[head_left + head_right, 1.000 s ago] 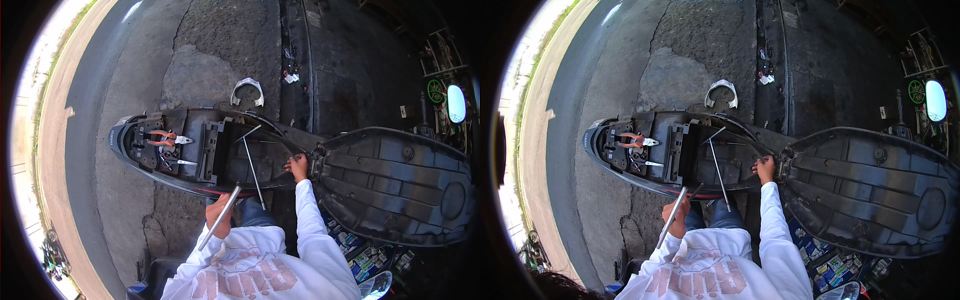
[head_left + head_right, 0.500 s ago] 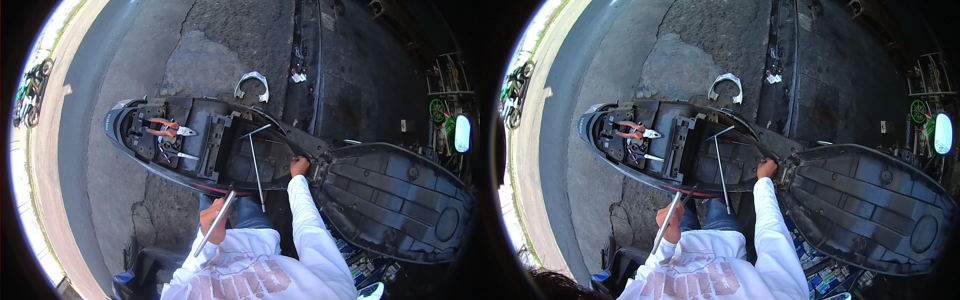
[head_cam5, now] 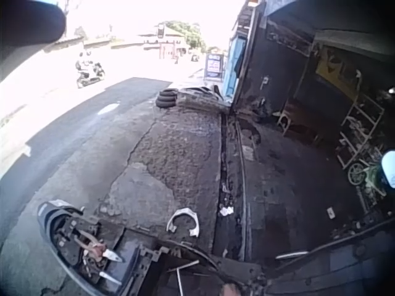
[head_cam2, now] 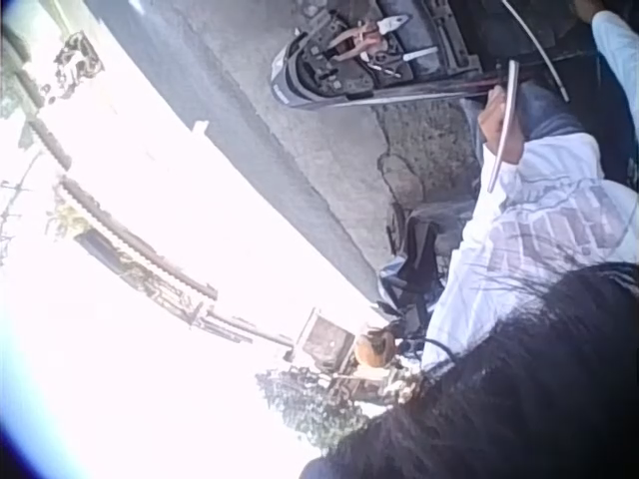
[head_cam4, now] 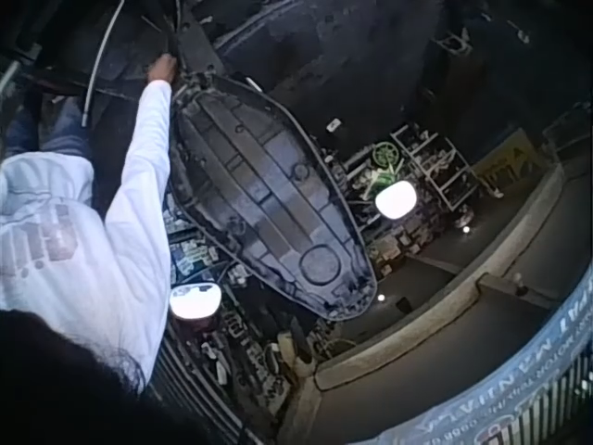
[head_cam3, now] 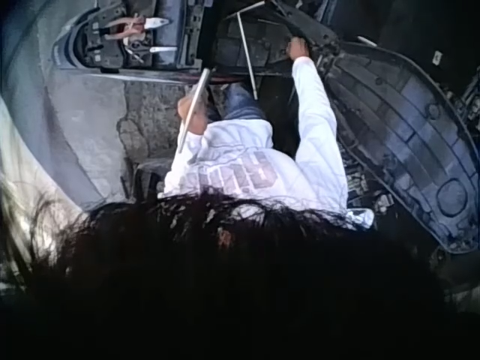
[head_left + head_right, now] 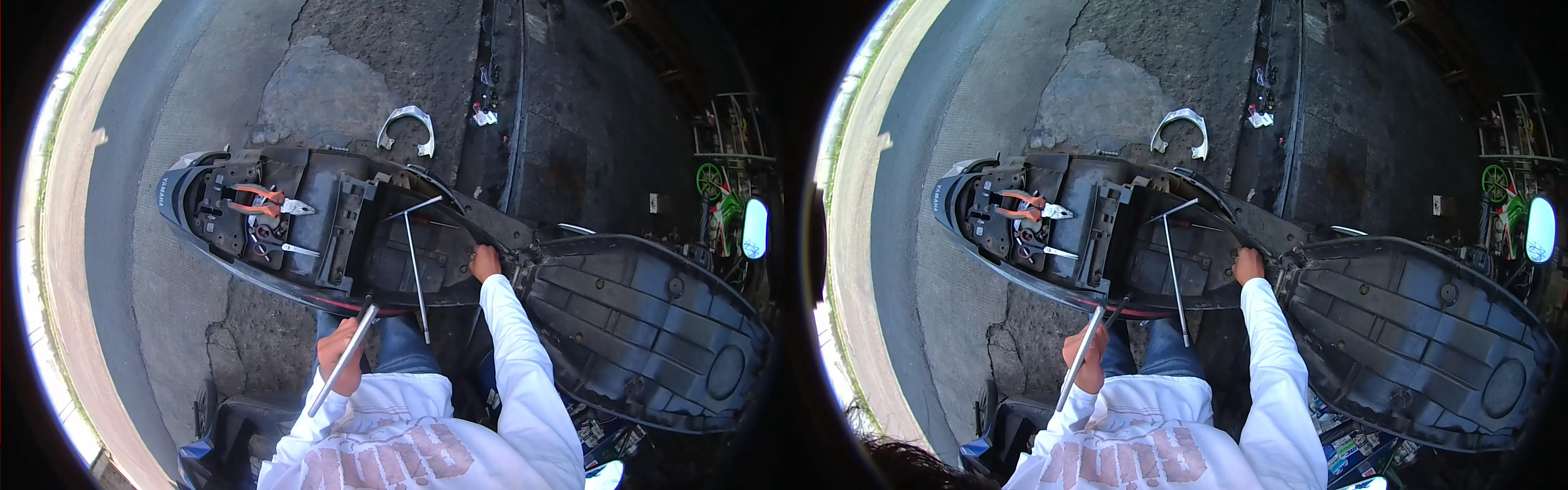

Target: Removing the motorcycle seat and working on the battery and wiring components.

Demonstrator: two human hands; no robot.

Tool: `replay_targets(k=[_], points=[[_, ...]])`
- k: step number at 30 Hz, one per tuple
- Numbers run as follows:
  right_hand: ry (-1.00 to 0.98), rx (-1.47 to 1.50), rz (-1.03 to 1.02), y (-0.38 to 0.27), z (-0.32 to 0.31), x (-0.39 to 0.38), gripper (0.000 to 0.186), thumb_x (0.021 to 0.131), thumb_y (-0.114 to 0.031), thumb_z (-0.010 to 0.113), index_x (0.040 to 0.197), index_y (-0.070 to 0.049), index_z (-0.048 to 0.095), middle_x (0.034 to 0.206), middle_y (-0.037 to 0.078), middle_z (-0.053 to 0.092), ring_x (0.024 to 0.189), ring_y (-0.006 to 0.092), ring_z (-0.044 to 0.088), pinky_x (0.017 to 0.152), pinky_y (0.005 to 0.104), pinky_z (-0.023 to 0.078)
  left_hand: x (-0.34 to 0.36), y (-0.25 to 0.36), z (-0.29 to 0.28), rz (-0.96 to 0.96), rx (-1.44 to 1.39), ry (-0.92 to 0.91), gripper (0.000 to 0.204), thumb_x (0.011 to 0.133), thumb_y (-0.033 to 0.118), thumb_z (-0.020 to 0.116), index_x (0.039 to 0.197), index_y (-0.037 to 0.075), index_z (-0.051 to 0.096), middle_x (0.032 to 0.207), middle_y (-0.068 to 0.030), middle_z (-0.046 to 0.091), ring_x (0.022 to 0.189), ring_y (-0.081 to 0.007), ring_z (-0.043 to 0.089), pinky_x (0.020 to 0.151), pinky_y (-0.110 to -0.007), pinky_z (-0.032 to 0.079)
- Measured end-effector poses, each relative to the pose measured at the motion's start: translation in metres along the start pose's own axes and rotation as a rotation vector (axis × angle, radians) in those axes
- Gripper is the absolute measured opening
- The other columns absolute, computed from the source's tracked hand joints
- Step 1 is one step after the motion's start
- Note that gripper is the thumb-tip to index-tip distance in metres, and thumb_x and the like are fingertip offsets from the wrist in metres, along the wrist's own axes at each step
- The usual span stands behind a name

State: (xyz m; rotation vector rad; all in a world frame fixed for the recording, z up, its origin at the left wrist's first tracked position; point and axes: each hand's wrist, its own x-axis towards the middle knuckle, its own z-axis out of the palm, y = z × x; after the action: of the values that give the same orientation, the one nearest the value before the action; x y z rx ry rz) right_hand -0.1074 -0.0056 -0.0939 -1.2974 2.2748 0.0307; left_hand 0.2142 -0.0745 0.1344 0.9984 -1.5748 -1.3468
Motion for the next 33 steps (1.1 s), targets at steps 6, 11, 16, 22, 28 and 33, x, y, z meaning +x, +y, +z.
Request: replay_targets(k=[6, 11, 16, 22, 28, 33], points=[[0.115, 0.226, 0.148, 0.002, 0.009, -0.005, 0.016, 0.068, -0.002, 0.060, 0.084, -0.001, 0.062, 0.086, 0.023, 0.061, 0.080, 0.0417, 0.058, 0.073, 0.0477, 0.047, -0.002, -0.006, -0.004, -0.022, -0.017, 0.040, 0.046, 0.093, 0.029, 0.041, 0.057, 0.001, 0.032, 0.051, -0.0040, 0.033, 0.048, -0.0144, 0.031, 0.046, -0.029, 0.027], [0.242, 0.116, 0.128, -0.008, 0.007, -0.010, 0.011, 0.072, -0.006, 0.060, 0.079, 0.002, 0.058, 0.077, 0.027, 0.058, 0.076, 0.0440, 0.056, 0.067, 0.0481, 0.045, -0.004, -0.012, -0.005, -0.032, 0.003, 0.044, 0.045, 0.093, 0.027, 0.041, 0.057, 0.001, 0.032, 0.051, -0.0040, 0.034, 0.048, -0.0145, 0.032, 0.047, -0.029, 0.028], [0.199, 0.147, 0.125, -0.017, 0.007, -0.010, 0.014, 0.068, -0.002, 0.060, 0.081, 0.004, 0.058, 0.078, 0.027, 0.059, 0.076, 0.0438, 0.057, 0.068, 0.0471, 0.047, -0.007, -0.014, -0.008, -0.050, -0.025, 0.000, 0.039, 0.091, 0.019, 0.045, 0.059, -0.001, 0.036, 0.054, -0.0080, 0.037, 0.050, -0.0193, 0.035, 0.050, -0.030, 0.028], [0.244, 0.495, 0.192, 0.007, 0.024, 0.003, 0.010, 0.069, -0.004, 0.060, 0.068, 0.005, 0.057, 0.070, 0.028, 0.056, 0.073, 0.0445, 0.055, 0.064, 0.0480, 0.043, -0.003, -0.015, -0.001, -0.060, -0.044, 0.008, 0.038, 0.090, 0.018, 0.046, 0.059, -0.003, 0.036, 0.054, -0.0090, 0.037, 0.051, -0.0193, 0.035, 0.050, -0.030, 0.028], [0.063, 0.204, 0.259, 0.007, 0.025, 0.008, 0.018, 0.067, -0.009, 0.061, 0.079, 0.005, 0.062, 0.085, 0.028, 0.059, 0.084, 0.0432, 0.057, 0.077, 0.0452, 0.046, -0.004, -0.018, -0.004, -0.119, 0.015, -0.010, 0.041, 0.091, 0.022, 0.044, 0.061, -0.004, 0.038, 0.055, -0.0091, 0.037, 0.051, -0.0196, 0.035, 0.049, -0.029, 0.028], [0.272, 0.260, 0.389, -0.024, 0.011, -0.010, 0.017, 0.069, -0.009, 0.060, 0.077, 0.005, 0.063, 0.076, 0.029, 0.058, 0.078, 0.0449, 0.057, 0.071, 0.0461, 0.046, -0.007, -0.020, -0.009, -0.107, 0.005, 0.050, 0.040, 0.091, 0.022, 0.044, 0.062, -0.005, 0.039, 0.056, -0.0091, 0.038, 0.052, -0.0189, 0.037, 0.047, -0.029, 0.027]])
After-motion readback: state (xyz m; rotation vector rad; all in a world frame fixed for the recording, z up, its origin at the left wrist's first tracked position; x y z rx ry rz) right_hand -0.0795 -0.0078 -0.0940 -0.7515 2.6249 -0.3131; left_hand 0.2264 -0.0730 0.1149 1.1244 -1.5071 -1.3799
